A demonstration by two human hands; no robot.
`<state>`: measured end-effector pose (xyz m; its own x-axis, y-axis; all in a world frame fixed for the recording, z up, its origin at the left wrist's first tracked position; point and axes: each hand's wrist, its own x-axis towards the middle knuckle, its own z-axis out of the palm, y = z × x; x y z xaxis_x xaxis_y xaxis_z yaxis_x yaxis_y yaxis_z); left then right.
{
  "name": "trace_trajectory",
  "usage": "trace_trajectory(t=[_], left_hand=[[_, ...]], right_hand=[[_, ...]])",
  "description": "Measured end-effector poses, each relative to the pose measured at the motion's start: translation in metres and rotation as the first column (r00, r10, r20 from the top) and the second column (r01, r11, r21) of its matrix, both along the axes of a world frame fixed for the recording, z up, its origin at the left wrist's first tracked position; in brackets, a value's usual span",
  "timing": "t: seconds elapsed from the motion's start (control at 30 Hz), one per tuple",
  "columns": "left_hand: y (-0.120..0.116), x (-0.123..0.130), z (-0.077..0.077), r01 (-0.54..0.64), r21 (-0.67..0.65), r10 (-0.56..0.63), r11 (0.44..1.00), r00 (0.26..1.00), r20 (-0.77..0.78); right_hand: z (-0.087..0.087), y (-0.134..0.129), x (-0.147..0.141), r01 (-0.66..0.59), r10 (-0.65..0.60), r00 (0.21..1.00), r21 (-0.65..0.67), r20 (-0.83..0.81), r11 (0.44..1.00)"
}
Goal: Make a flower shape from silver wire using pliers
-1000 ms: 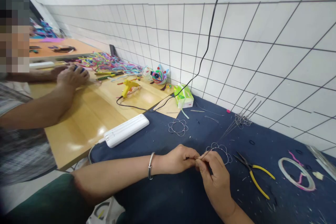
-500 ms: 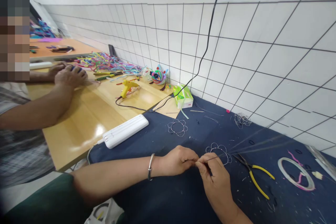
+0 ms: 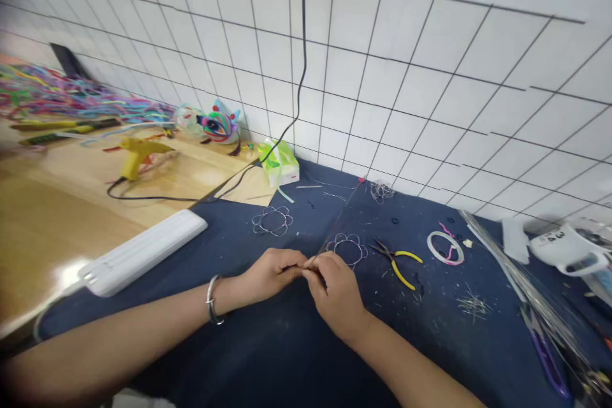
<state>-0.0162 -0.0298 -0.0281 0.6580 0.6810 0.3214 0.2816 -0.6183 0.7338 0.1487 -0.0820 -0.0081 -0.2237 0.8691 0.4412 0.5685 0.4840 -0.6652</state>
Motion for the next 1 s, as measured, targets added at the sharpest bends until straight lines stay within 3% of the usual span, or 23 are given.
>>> trace_trajectory(t=[0.13,0.3,0.4,0.57,0.7,0.83,1.0], left_hand=[[-0.001,-0.001,0.001,-0.025,-0.067,0.027,0.997,0.999,0.025],[-0.003,-0.003,0.002,-0.035,-0.148,0.049,0.988,0.994,0.094],[-0.005,-0.004,0.005,-0.079,-0.196,0.107,0.977,0.985,0.137],[-0.005,-0.007,0.001,-0.092,-0.17,0.1,0.981,0.994,0.035],[-0.003,-0.008,-0.007,-0.063,-0.122,0.06,0.99,0.998,-0.031],[-0.004,-0.007,-0.011,-0.029,-0.091,0.024,0.995,0.998,-0.055],[-0.004,-0.009,-0.014,-0.021,-0.046,0.016,0.999,0.996,-0.092]], right_hand=[[-0.004,0.001,0.008,0.002,-0.012,0.993,0.085,0.114,0.996],[-0.003,0.007,0.022,0.038,-0.064,0.956,0.095,0.285,0.995],[0.001,0.011,0.028,0.03,-0.054,0.907,0.063,0.417,0.998],[0.009,0.013,0.047,0.083,-0.074,0.776,0.014,0.626,0.996],[0.011,0.006,0.09,0.222,-0.185,0.657,0.047,0.73,0.974],[-0.003,-0.008,0.147,0.461,-0.367,0.511,0.113,0.777,0.88],[-0.024,-0.021,0.182,0.515,-0.361,0.49,0.071,0.793,0.854]])
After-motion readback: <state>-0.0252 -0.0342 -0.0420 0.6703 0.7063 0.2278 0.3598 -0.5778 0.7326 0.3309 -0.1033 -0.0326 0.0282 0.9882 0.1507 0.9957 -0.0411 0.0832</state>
